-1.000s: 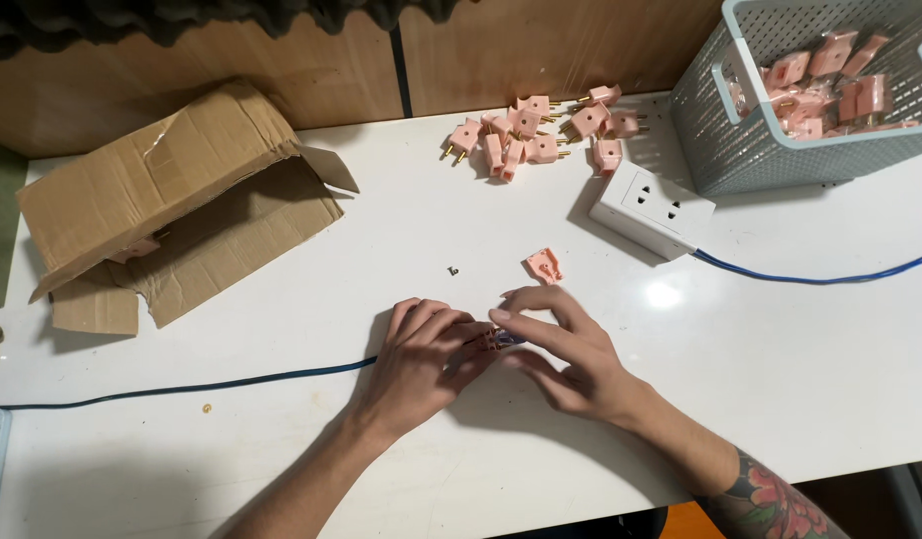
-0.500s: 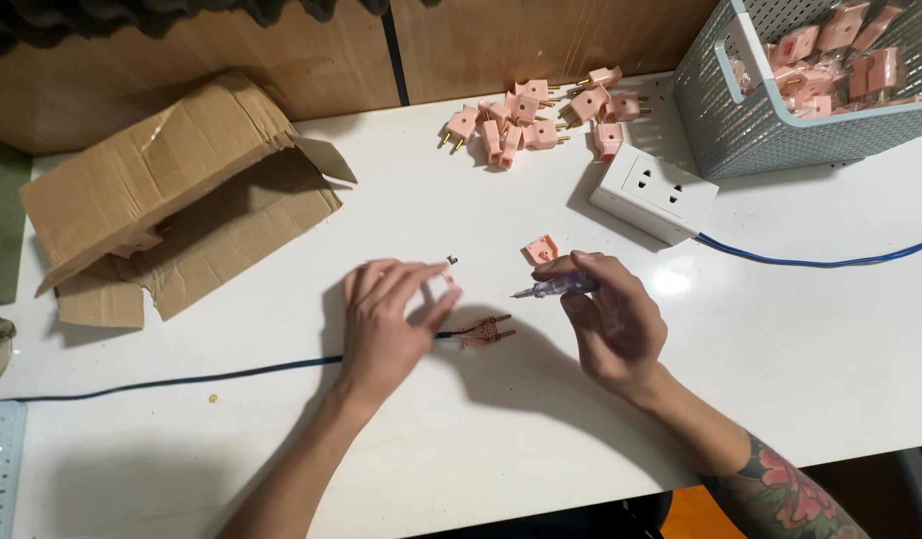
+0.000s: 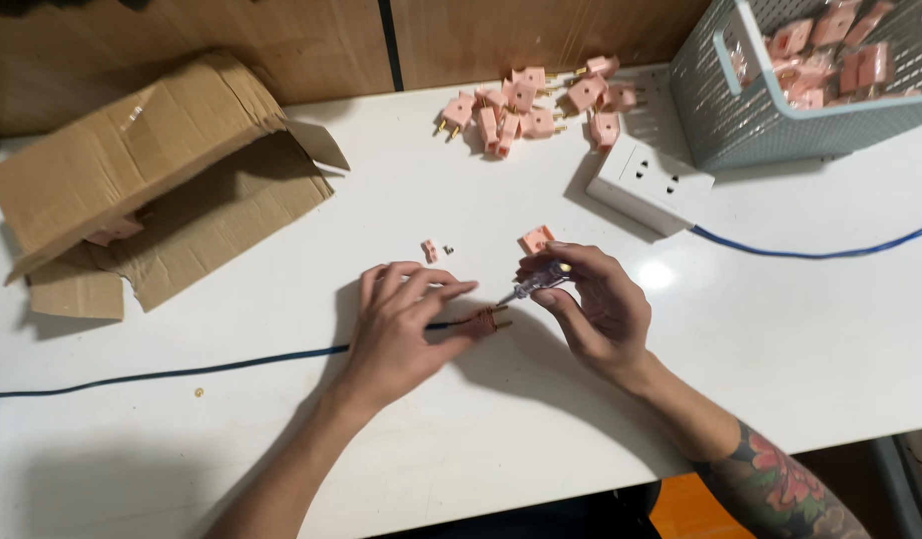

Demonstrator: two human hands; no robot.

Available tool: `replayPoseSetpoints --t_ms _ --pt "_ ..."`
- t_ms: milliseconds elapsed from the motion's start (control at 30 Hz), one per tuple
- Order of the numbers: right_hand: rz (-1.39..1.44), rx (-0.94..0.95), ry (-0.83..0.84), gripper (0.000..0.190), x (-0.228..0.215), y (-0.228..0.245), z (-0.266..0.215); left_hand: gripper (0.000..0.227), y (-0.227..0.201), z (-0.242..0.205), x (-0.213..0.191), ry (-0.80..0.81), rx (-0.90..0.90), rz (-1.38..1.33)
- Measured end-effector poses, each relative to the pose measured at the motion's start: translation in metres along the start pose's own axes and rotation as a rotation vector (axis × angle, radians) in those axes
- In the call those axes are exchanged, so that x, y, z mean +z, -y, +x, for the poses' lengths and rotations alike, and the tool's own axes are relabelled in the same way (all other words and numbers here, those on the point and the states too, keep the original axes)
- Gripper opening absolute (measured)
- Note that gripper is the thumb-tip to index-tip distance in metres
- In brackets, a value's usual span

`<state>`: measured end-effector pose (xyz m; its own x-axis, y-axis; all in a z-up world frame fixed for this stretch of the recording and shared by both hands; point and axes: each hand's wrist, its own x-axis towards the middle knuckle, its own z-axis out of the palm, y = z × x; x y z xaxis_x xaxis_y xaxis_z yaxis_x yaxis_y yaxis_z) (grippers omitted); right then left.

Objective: The person assembles pink electrical plugs by hand, using a screwdriver to tighten screws on the internal components. They insert wires into the plug housing and secure the parts together on a white workbench.

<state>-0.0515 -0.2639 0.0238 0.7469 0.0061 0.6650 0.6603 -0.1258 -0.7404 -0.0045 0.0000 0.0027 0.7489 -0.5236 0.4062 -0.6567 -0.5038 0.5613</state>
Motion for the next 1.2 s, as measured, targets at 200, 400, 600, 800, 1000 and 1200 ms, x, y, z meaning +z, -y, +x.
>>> replayPoseSetpoints --t_ms 200,400,600,800,1000,1200 --pt "0.0 0.051 0.045 0.047 0.01 0.006 -0.001 0.034 -0.011 -0.005 0.008 0.065 0.036 0.05" --pt "-0.052 0.052 0.1 0.047 0.009 0.004 -0.005 0.032 -0.008 -0.004 0.011 0.028 0.052 0.037" --pt "-0.042 0.046 0.107 0.045 0.008 0.003 -0.003 0.03 -0.007 -0.004 0.011 0.024 0.06 0.038" --pt "0.011 0.047 0.125 0.045 0.011 0.008 0.0 0.032 -0.005 -0.005 0.013 0.024 0.074 0.054" --pt "-0.009 -0.035 0.148 0.057 0.013 0.007 -0.003 0.033 -0.006 -0.006 0.014 0.023 0.063 0.033" --pt "-0.068 -0.066 0.168 0.045 0.016 0.016 0.006 0.036 -0.003 -0.006 0.015 0.042 0.048 0.014"
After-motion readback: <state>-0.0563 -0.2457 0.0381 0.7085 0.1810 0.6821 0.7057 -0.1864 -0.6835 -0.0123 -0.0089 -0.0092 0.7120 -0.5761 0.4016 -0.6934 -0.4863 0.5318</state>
